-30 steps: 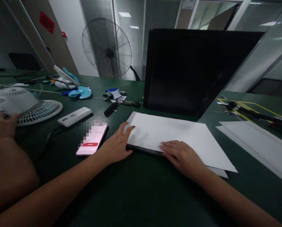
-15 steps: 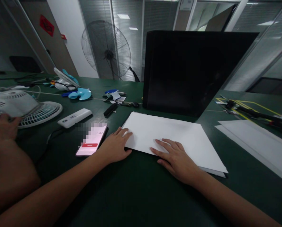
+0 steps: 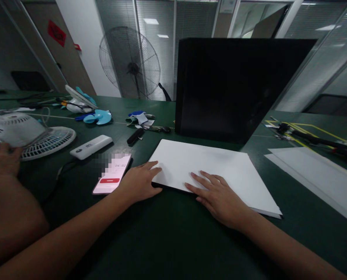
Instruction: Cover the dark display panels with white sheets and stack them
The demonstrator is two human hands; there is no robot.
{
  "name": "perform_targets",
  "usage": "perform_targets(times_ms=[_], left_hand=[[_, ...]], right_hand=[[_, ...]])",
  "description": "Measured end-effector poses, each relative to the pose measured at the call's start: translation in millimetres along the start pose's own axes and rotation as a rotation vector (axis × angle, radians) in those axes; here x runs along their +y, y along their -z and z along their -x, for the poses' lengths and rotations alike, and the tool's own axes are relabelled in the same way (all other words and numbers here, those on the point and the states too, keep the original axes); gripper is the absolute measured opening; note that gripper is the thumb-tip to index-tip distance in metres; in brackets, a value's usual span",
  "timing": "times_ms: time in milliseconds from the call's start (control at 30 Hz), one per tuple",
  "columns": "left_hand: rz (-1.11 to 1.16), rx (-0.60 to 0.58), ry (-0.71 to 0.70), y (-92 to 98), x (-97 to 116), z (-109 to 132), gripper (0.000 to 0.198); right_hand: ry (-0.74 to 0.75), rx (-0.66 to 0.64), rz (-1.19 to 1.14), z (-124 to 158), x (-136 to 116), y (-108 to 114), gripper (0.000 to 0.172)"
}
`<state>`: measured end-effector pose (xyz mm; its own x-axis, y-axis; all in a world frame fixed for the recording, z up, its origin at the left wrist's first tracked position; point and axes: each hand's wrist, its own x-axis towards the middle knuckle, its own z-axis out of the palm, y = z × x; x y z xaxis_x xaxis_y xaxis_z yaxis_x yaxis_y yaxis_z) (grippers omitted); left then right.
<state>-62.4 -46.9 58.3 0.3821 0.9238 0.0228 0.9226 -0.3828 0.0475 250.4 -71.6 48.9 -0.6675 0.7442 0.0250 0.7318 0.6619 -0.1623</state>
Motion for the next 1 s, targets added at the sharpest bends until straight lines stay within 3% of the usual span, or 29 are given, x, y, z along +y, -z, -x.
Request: perform_targets(times_ms=[233,333,400,500,600,700,800,867,1000], left_hand=[[-0.04,-0.018,-0.051,2.6,3,0,0.059],[-0.058,-0.052,-0.052,6.2,5,-1,0.061],[-0.063,-0.063,-0.05,7.5,6,-1,0.062],[-0.057,-0.052,-0.041,6.9,5,-2,0.062],[-0.039,-0.038,-0.031,4.5,3,-2,0.06],[-0.029,-0.044,-0.026,2.0,1,-2,0.058],[-0.019,-0.068,-0.015,0.9,1,-3,0.06],[-0.012,-0.085,-0.008,2.0,1,-4,0.061],[-0.028,-0.113,-0.004,9.3,7,-2,0.062]], right_hand=[[0.037,-0.017,-0.002,2,0,-1,0.056],[0.007,0.035,0.005,1,16,1,0.056],[-0.149,0.196,0.072,5,45,7,0.057],[-0.545,0.505,0.267,28,112,15,0.058],[-0.91,0.631,0.38,71,183,16,0.068],[-1.283,0.569,0.319,113,232,9,0.085],[-1.537,0.365,0.153,134,252,1,0.083],[-1.531,0.29,0.111,135,254,0,0.07],[-1.459,0.283,0.187,126,244,7,0.053]])
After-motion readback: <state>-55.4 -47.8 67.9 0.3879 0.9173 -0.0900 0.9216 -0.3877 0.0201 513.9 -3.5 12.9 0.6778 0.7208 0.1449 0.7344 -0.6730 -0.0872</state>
